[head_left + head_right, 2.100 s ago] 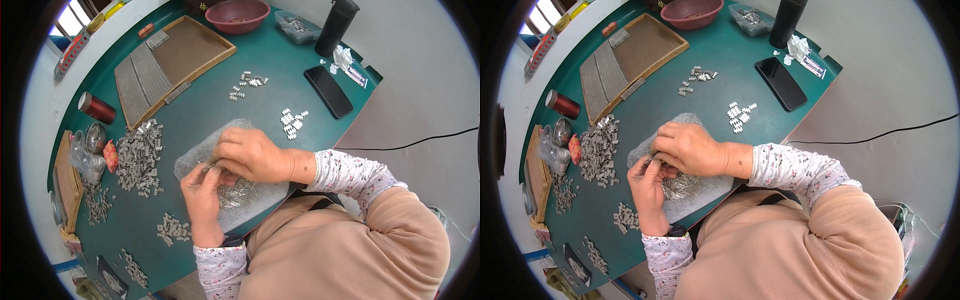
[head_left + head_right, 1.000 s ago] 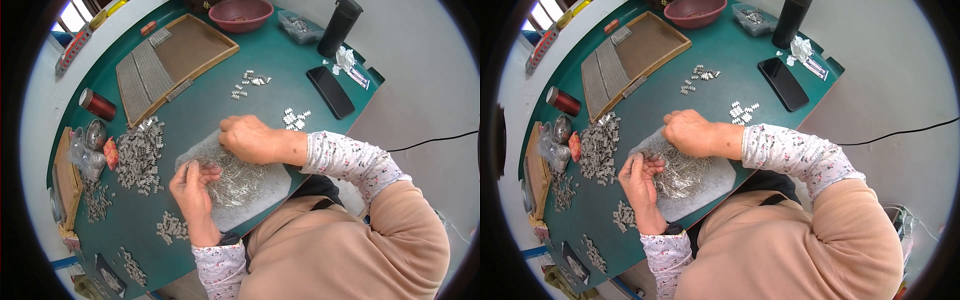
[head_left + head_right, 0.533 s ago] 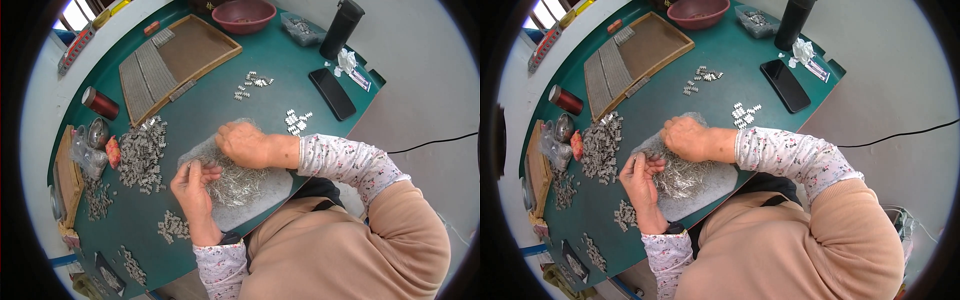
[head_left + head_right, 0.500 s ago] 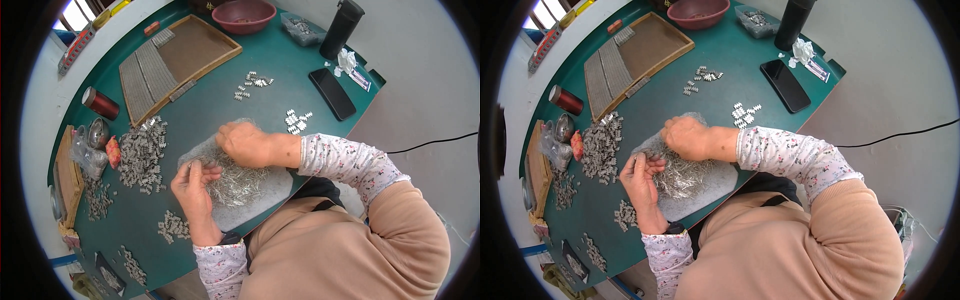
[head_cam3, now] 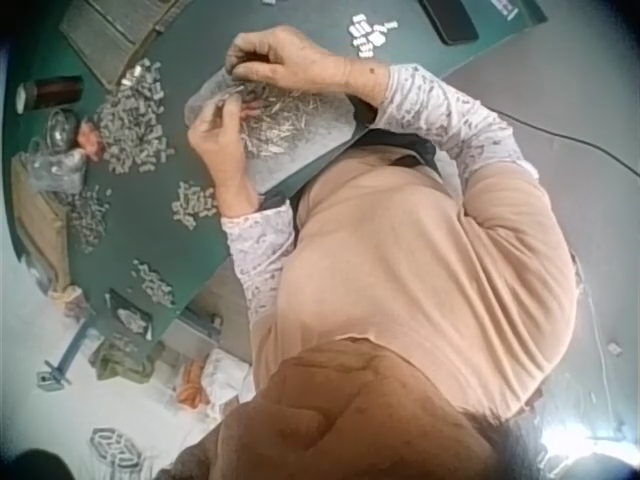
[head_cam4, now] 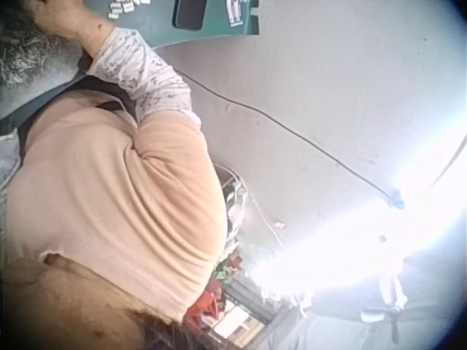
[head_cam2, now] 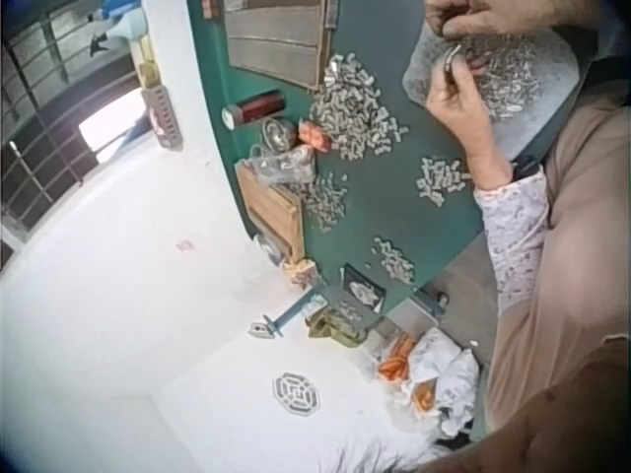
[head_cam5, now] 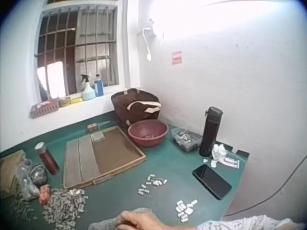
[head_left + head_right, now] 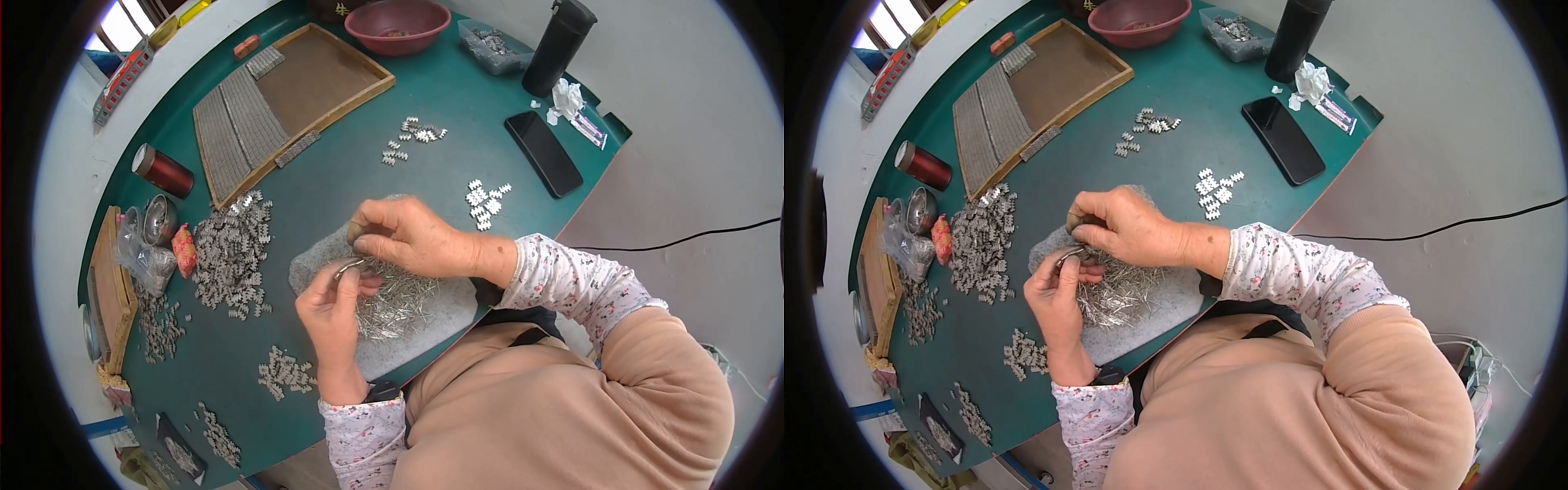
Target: Picking up small metal components from a pile and arranging them on the table for inspection or further assembly.
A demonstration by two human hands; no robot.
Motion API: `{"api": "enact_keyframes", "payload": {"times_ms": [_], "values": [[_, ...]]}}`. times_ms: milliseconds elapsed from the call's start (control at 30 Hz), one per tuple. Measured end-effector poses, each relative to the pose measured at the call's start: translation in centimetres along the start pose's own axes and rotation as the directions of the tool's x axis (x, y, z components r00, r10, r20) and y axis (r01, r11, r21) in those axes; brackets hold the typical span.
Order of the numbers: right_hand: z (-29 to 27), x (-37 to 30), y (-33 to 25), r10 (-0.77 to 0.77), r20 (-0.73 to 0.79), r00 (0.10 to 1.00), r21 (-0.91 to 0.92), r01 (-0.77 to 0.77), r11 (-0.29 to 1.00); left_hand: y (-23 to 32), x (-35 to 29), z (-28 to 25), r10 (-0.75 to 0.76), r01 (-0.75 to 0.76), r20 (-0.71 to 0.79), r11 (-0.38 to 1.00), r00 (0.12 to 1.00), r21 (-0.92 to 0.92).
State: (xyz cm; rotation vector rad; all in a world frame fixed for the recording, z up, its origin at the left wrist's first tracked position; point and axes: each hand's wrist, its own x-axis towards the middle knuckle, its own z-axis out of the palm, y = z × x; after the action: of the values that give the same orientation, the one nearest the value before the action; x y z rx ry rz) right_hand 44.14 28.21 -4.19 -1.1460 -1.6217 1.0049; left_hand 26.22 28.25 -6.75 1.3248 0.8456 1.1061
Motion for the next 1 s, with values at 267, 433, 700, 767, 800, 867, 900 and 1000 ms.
{"api": "enact_keyframes", "payload": {"times_ms": [267,433,700,767,800,867,900,1000], "values": [[1.4,-0.1,-0.2,0.01,-0.035,0.999,0.2,-0.003,0.98,-0.1,0.0,-0.2,-0.002,0.002,0.024,1.0,1.0,-0.012],[1.3,-0.1,-0.1,0.013,0.014,1.0,0.145,-0.015,0.989,-0.1,0.0,-0.2,-0.004,0.004,0.024,1.0,1.0,-0.006],[1.7,-0.1,0.2,-0.142,-0.075,0.987,-0.019,0.141,0.99,-0.2,-0.1,0.0,-0.006,0.006,0.007,1.0,1.0,0.006],[1.6,-0.1,0.3,-0.287,-0.08,0.955,-0.182,0.27,0.946,-0.2,-0.2,0.1,0.011,-0.011,0.001,1.0,1.0,0.013],[1.6,-0.2,-0.1,-0.295,-0.073,0.953,-0.217,0.274,0.937,-0.2,-0.2,0.0,0.012,-0.012,0.0,1.0,1.0,0.024],[1.4,-0.6,-0.2,-0.302,-0.065,0.951,-0.252,0.277,0.927,-0.4,-0.1,-0.2,0.013,-0.013,-0.001,0.999,1.0,0.034],[1.4,-0.8,0.0,-0.392,-0.027,0.92,-0.329,0.362,0.872,-0.4,-0.1,-0.5,-0.009,0.009,0.018,0.999,1.0,-0.035],[1.4,-1.4,-0.5,-0.486,0.017,0.874,-0.384,0.455,0.804,-0.8,-0.1,-0.9,-0.02,0.021,0.011,0.991,1.0,-0.135]]}}
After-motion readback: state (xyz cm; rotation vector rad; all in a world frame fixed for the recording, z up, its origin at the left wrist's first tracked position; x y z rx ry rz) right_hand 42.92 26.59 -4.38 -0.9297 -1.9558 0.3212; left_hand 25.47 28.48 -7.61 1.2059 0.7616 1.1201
